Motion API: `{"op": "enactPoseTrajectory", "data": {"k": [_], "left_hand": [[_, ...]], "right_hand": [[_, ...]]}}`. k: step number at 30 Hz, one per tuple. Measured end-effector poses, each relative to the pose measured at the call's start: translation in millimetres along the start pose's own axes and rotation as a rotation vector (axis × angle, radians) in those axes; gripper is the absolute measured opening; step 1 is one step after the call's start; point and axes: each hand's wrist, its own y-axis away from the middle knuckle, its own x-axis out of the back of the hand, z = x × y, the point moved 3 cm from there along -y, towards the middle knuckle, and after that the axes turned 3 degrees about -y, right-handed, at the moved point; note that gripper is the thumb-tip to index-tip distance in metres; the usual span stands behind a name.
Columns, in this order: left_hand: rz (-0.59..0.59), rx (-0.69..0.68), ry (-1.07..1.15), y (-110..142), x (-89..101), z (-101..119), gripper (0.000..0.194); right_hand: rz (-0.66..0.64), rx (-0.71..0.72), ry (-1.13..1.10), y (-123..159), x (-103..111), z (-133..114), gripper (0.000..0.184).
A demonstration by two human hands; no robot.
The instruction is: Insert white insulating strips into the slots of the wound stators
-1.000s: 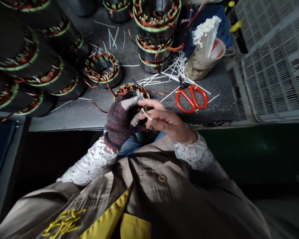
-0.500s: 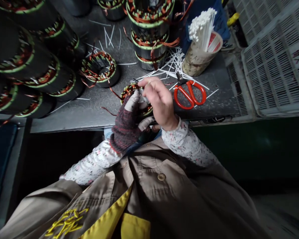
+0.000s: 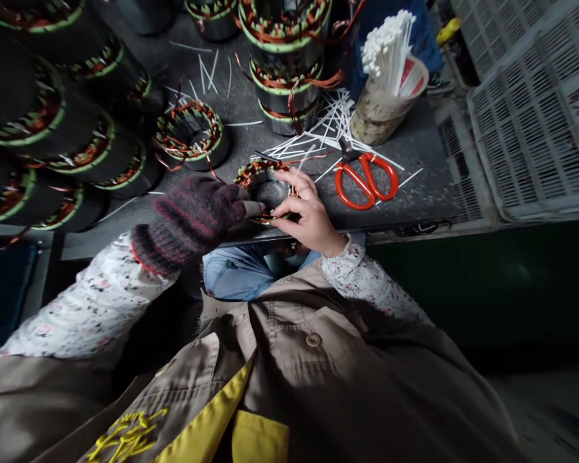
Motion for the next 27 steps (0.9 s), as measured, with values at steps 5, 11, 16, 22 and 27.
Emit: {"op": "enactPoseTrajectory", "data": {"k": [5, 11, 16, 22, 27], "left_hand": [[-0.089, -0.265, 0.102, 2.8, 6.0, -5.0, 0.029], [0.079, -0.479, 0.09, 9.5, -15.8, -11.1, 0.022], [0.187, -0.251, 0.036, 11.7, -30.2, 4.3, 0.015], [0.339, -0.056, 0.07, 19.7, -35.6, 23.6, 0.015], [0.349, -0.061, -0.014, 19.1, -36.7, 24.1, 0.013]], "right_hand": [[0.311, 0.026, 0.123, -12.0, 47.3, 4.9, 0.016], [0.753, -0.092, 0.624, -75.0, 138.9, 61.6, 0.013], [0.636, -0.103, 0.694, -97.4, 158.2, 81.2, 0.011], [0.482, 0.238, 0.323, -31.4, 95.8, 6.3, 0.013], [0.106, 0.485, 0.196, 34.8, 43.4, -44.2, 0.013]]}}
